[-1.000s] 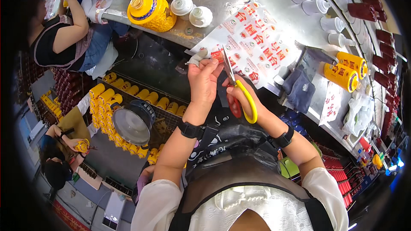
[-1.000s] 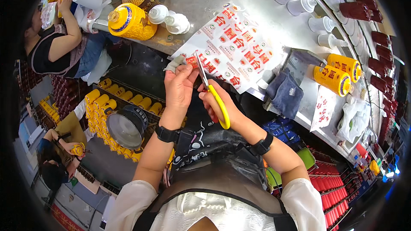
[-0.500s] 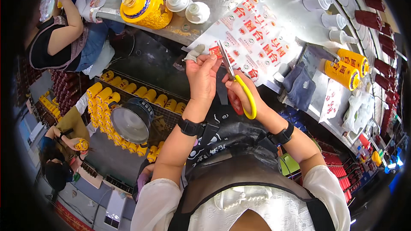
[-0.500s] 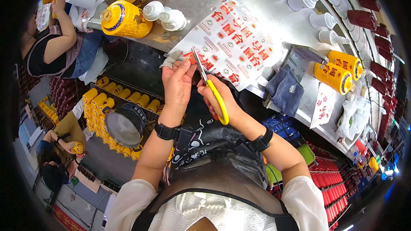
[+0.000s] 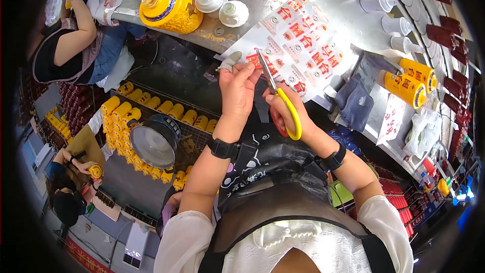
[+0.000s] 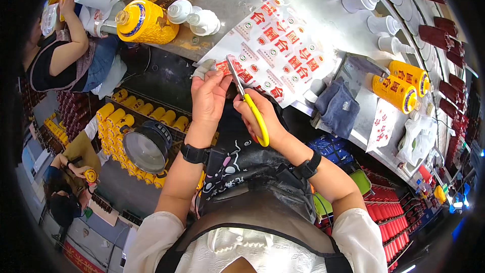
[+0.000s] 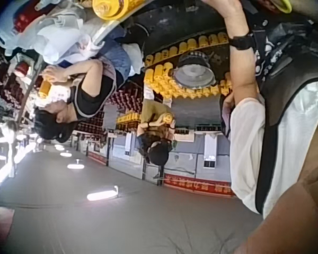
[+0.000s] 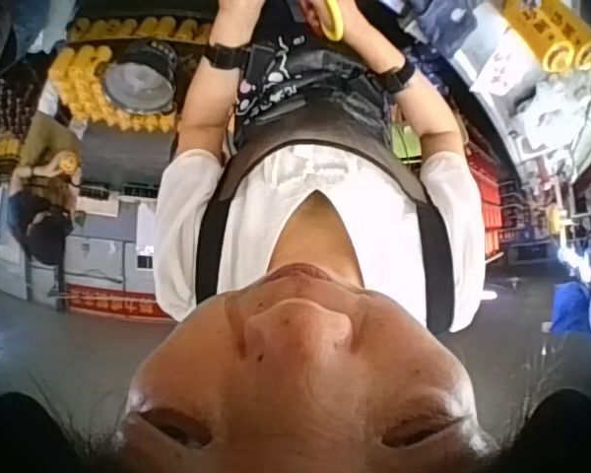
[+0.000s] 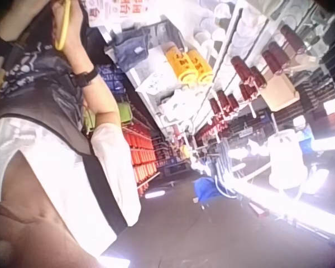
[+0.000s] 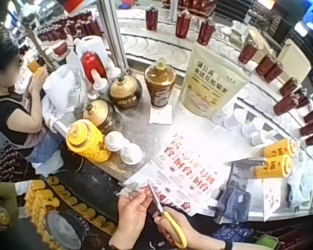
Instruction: The worker is cutting out adhesive labels with scissors and applying them to yellow cylindrical product containers.
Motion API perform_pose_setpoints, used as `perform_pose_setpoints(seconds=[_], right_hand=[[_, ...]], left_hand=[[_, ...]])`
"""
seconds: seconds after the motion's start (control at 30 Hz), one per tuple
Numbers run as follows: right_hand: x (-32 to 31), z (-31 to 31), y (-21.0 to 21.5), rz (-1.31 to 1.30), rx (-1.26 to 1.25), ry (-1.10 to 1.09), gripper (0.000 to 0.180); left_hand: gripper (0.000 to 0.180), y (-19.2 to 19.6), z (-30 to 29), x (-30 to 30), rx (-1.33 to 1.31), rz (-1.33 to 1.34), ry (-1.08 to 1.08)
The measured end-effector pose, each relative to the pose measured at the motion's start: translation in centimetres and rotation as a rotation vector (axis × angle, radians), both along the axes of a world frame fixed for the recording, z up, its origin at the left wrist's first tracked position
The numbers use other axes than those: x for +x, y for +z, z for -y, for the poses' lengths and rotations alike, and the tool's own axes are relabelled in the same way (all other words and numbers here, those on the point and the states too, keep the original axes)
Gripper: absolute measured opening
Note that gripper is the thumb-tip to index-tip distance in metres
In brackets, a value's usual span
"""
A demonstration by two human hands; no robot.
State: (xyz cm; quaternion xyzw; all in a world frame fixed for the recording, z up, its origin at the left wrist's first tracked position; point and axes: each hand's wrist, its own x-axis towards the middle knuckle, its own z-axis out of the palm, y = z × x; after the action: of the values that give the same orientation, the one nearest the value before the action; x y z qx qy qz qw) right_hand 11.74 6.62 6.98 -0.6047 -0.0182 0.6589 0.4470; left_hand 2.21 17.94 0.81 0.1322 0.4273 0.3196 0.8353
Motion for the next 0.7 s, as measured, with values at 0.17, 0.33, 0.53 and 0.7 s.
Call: perform_pose_setpoints(seconds=[0.17,0.33,0.53,0.7], right_hand=[[0.0,-0.8,-1.3,0.007,-0.004,0.007,0.022],[0.0,-1.6,-3.8,-0.057,-0.017,0.022,0.025],[0.1,-0.5,-3.1,-0.220,0.047,0.072,0.018],[-0.2,-0.5,-2.6,-0.185,0.084,0.007,0.018]], left_hand=[[0.035,-1.7,-0.8,-0.2,-0.009,-0.017,-0.015],[0.033,-2.9,-1.9,-0.5,0.018,-0.063,0.020],[0.031,-1.5,-3.5,-1.8,0.083,-0.080,0.007],[0.035,-0.2,-4.0,-4.3,0.231,-0.314,-0.107]])
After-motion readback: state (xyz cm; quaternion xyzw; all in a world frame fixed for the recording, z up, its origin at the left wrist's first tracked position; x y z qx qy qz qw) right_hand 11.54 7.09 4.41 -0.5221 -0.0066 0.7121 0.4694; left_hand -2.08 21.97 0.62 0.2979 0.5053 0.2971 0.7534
